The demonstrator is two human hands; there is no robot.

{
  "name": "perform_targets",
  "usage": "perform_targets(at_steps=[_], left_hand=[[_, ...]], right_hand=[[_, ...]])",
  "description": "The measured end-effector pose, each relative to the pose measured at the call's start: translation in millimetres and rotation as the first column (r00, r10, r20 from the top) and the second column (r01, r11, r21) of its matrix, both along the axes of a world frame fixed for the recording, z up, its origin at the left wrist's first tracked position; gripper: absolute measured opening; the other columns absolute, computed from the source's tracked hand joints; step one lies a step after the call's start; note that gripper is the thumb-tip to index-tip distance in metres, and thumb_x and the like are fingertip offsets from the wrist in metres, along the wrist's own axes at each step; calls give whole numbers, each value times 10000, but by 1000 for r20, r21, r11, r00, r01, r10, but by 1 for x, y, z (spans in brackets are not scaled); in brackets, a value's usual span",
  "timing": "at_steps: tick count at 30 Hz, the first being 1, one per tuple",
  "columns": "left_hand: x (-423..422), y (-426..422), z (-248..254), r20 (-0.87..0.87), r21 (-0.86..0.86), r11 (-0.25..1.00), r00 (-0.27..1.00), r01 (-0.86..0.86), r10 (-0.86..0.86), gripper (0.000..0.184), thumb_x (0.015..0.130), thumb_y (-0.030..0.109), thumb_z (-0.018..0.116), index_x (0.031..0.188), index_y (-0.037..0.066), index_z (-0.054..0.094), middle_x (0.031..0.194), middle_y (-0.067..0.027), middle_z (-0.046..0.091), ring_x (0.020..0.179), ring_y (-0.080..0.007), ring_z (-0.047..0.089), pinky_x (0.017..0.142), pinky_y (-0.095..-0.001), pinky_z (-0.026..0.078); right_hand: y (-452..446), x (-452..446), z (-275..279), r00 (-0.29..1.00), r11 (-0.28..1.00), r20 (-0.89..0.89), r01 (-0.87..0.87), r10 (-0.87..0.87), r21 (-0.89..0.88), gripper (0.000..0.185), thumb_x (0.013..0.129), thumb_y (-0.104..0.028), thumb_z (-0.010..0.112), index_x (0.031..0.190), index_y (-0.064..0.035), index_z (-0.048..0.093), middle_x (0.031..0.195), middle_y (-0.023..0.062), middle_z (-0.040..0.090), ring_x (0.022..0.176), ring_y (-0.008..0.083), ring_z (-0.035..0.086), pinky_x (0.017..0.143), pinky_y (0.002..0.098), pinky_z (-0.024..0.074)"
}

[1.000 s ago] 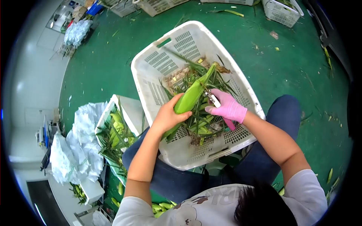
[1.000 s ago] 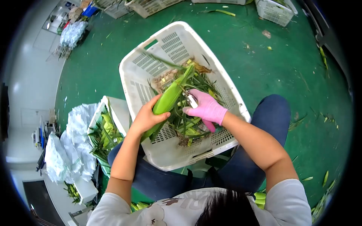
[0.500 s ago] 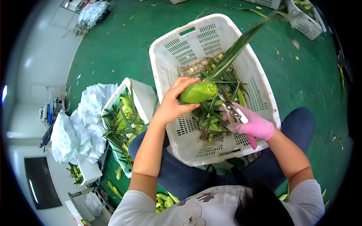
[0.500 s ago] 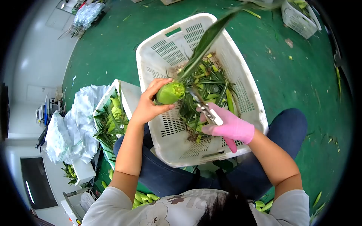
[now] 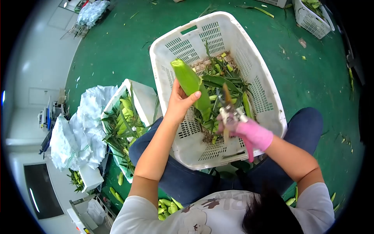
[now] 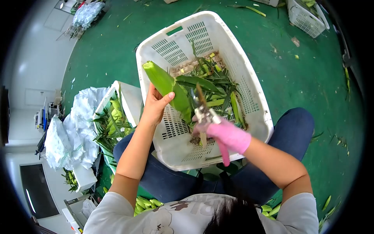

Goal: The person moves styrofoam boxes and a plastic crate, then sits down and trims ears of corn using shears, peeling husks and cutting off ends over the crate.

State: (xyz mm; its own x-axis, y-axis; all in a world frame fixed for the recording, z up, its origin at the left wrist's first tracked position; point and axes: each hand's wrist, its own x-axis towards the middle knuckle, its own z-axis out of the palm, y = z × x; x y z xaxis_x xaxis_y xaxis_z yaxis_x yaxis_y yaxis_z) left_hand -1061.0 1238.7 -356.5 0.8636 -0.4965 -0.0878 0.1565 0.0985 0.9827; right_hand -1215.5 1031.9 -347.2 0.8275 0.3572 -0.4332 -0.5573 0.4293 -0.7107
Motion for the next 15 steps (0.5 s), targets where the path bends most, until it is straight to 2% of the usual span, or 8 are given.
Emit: perform_targets(at_steps=[1, 4, 6, 8, 10, 12, 13, 15], left_hand=[[-4, -3, 5, 40, 47, 999, 999, 8, -9, 720, 798, 68, 789, 1400, 55, 393, 1256, -60, 508, 1211, -183, 501, 1054, -341, 398], [-13, -8, 2, 300, 304, 950, 939, 73, -168, 715, 768, 43, 803, 1386, 55, 443, 1286, -79, 456, 1222, -191, 491, 1047, -338, 408], [-23, -13, -8, 405, 390, 914, 870, 113, -281, 688, 777, 9, 783, 1388, 51, 471, 1309, -74, 421, 1227, -189, 495, 1031, -328, 432], [-30, -18, -10, 17, 145, 985, 996, 89, -93, 641, 802, 3, 759, 1375, 54, 477, 1292, -60, 464, 1201, -185, 522, 1031, -346, 428], [-22, -17, -5, -116, 1, 998, 992, -57, 57, 619, 823, -2, 736, 1372, 68, 458, 1262, -52, 519, 1173, -183, 544, 1016, -352, 435], [-7, -9, -4, -182, -155, 958, 961, -240, 211, 622, 846, 4, 712, 1360, 83, 371, 1228, -74, 547, 1104, -214, 573, 957, -372, 484], [0, -3, -5, -184, -176, 933, 942, -314, 282, 547, 871, 49, 699, 1323, 86, 394, 1210, -83, 560, 1080, -234, 592, 934, -417, 506], [15, 11, -14, -210, -240, 867, 895, -436, 393, 471, 913, 132, 679, 1292, 94, 402, 1177, -95, 561, 1075, -260, 598, 920, -501, 524]], right_hand=[[6, -1, 6, 999, 995, -5, -42, 42, -89, 609, 875, -325, 630, 1366, -10, 455, 1136, 96, 600, 1134, 203, 537, 994, 377, 399], [17, 5, -7, 1000, 982, -6, 6, -7, -188, 651, 859, -301, 680, 1343, 45, 417, 1099, 98, 567, 1013, 162, 534, 918, 307, 423], [20, 19, -16, 971, 942, 220, 158, -94, -296, 481, 827, -238, 725, 1185, 11, 521, 911, 53, 586, 799, 124, 562, 718, 262, 469], [9, 23, -15, 986, 931, 54, 169, -160, -323, 358, 829, -227, 720, 1063, -1, 572, 819, 35, 576, 693, 124, 555, 655, 268, 476], [6, 22, -15, 939, 931, 39, 345, -343, -115, 272, 839, -214, 704, 998, -25, 589, 794, 38, 588, 658, 122, 569, 598, 273, 472], [1, 19, -5, 947, 926, 109, 319, -303, -200, 271, 857, -184, 647, 1041, -1, 568, 859, 38, 595, 679, 131, 582, 624, 275, 492], [-4, 14, -2, 981, 959, 44, 195, -190, -204, 325, 869, -206, 633, 1120, -15, 554, 937, 58, 607, 795, 156, 610, 721, 301, 504], [11, 2, -7, 989, 987, 10, 146, -145, -60, 372, 875, -229, 626, 1181, -37, 536, 990, 63, 606, 894, 168, 604, 795, 329, 494]])
